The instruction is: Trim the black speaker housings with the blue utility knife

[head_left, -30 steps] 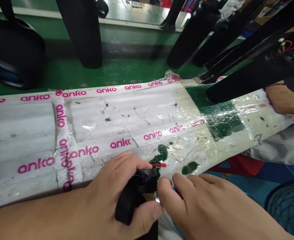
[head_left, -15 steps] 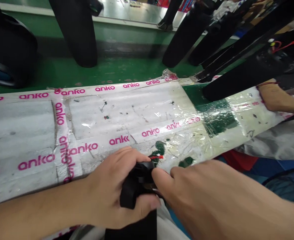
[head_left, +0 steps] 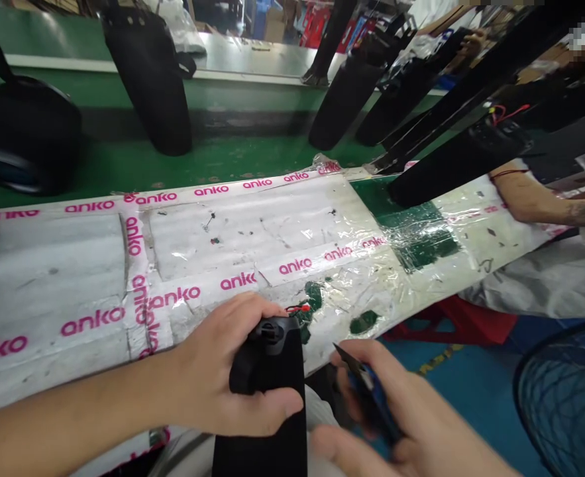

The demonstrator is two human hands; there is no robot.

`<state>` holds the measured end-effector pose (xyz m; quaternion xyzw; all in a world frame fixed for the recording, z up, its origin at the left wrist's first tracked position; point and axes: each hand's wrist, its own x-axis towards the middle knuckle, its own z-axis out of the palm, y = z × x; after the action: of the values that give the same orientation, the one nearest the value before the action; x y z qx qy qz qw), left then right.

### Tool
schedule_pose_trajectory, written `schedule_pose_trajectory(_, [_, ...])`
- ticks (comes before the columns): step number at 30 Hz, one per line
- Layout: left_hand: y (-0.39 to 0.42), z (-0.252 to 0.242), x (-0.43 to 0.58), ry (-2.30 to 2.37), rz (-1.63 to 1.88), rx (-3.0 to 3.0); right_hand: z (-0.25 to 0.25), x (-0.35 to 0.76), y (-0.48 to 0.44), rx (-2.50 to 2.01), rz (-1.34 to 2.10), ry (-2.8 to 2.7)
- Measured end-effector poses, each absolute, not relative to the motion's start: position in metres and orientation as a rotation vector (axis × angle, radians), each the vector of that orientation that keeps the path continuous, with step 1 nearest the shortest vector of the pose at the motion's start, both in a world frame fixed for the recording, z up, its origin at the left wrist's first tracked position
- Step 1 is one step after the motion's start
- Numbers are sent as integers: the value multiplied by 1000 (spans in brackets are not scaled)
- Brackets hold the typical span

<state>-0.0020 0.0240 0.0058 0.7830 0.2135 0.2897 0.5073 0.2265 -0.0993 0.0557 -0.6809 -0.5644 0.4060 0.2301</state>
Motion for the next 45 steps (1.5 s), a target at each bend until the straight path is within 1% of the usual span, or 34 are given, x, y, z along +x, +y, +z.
schedule_pose_trajectory(3, [37, 14, -2, 507, 506, 1776, 33, 194, -106, -1807, 1454, -1074])
schedule_pose_trajectory(5, [48, 18, 0, 601, 338, 1636, 30, 186, -109, -1818, 1526, -774])
schedule_pose_trajectory(7, [54, 19, 5, 712, 285, 1524, 31, 188, -111, -1817, 1526, -630])
schedule_pose_trajectory(15, [45, 12, 23, 865, 427, 1445, 19, 208, -119, -1760, 1552, -638])
schedule_pose_trajectory(20, [40, 14, 22, 869, 441, 1447, 14, 209, -121, -1714, 1589, -593])
schedule_pose_trajectory(24, [48, 16, 8, 700, 345, 1480, 7, 217, -120, -1670, 1569, -582])
schedule_pose_trajectory(29, [58, 6, -6, 455, 191, 1722, 2, 237, -127, -1698, 1442, -562])
schedule_pose_trajectory(34, [45, 7, 5, 587, 180, 1673, 1, 245, -133, -1727, 1347, -585])
schedule_pose_trajectory(39, [31, 28, 3, 745, 244, 1538, -3, 228, -129, -1612, 1510, -642])
schedule_pose_trajectory(42, [32, 33, -4, 669, 318, 1726, -2, 214, -127, -1565, 1618, -645])
schedule_pose_trajectory(45, [36, 28, -5, 527, 316, 1890, 1, 207, -124, -1571, 1662, -647])
